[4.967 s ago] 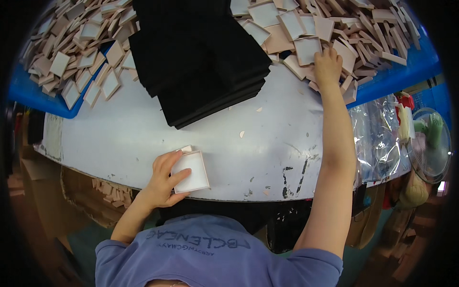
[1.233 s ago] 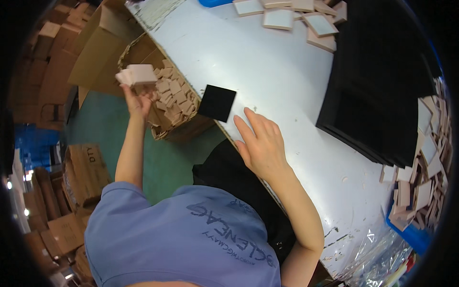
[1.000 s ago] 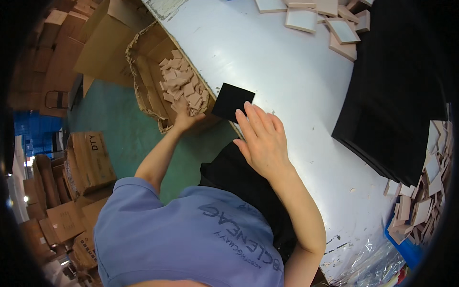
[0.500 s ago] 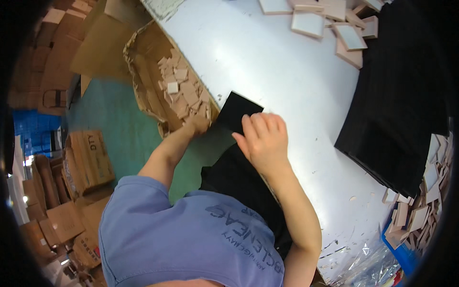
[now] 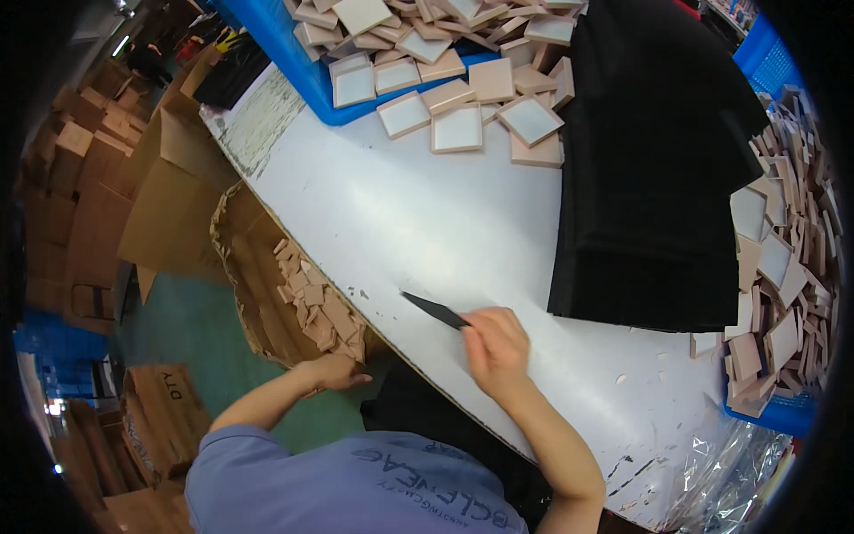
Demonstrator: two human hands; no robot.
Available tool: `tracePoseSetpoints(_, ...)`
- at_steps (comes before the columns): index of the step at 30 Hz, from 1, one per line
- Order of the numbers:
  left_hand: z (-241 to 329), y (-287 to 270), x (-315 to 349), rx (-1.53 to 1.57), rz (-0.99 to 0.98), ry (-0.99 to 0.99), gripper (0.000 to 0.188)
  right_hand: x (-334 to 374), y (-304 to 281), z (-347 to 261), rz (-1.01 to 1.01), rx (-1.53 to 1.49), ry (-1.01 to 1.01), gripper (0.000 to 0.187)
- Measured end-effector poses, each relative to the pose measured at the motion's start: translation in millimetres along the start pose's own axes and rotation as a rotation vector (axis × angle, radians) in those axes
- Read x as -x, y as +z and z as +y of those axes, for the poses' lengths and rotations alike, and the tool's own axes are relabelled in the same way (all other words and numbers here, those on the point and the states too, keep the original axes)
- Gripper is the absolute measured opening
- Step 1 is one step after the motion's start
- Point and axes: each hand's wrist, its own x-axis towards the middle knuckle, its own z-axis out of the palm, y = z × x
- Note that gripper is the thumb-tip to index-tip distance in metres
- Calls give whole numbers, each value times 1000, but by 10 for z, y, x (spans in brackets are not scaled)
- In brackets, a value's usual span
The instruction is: Placing black foam inserts into small jewelry boxes and closing them with lids.
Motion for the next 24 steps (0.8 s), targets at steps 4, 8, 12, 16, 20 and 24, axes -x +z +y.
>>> tracePoseSetpoints(4, 338, -1502, 558, 369, 403, 327, 19, 201, -323, 270, 65, 99, 99, 7)
tracePoseSetpoints(8, 56, -2867, 167, 359, 1610, 548, 66, 214, -326, 217, 81, 141, 170, 4)
tracePoseSetpoints(12, -163, -4180, -134, 500, 1929, 413, 67, 221, -339, 233, 27, 210, 141, 6)
tracePoseSetpoints(16, -710, -4555, -281, 247, 2221, 495, 20, 137, -312, 241, 19, 229, 141, 9)
tracePoseSetpoints(20, -995, -4656, -270, 821, 2023, 333, 22, 153, -315, 223, -10, 211, 141, 9)
tracePoseSetpoints(24, -507, -4438, -483, 590, 2152, 415, 21, 183, -312, 249, 1, 231, 155, 9)
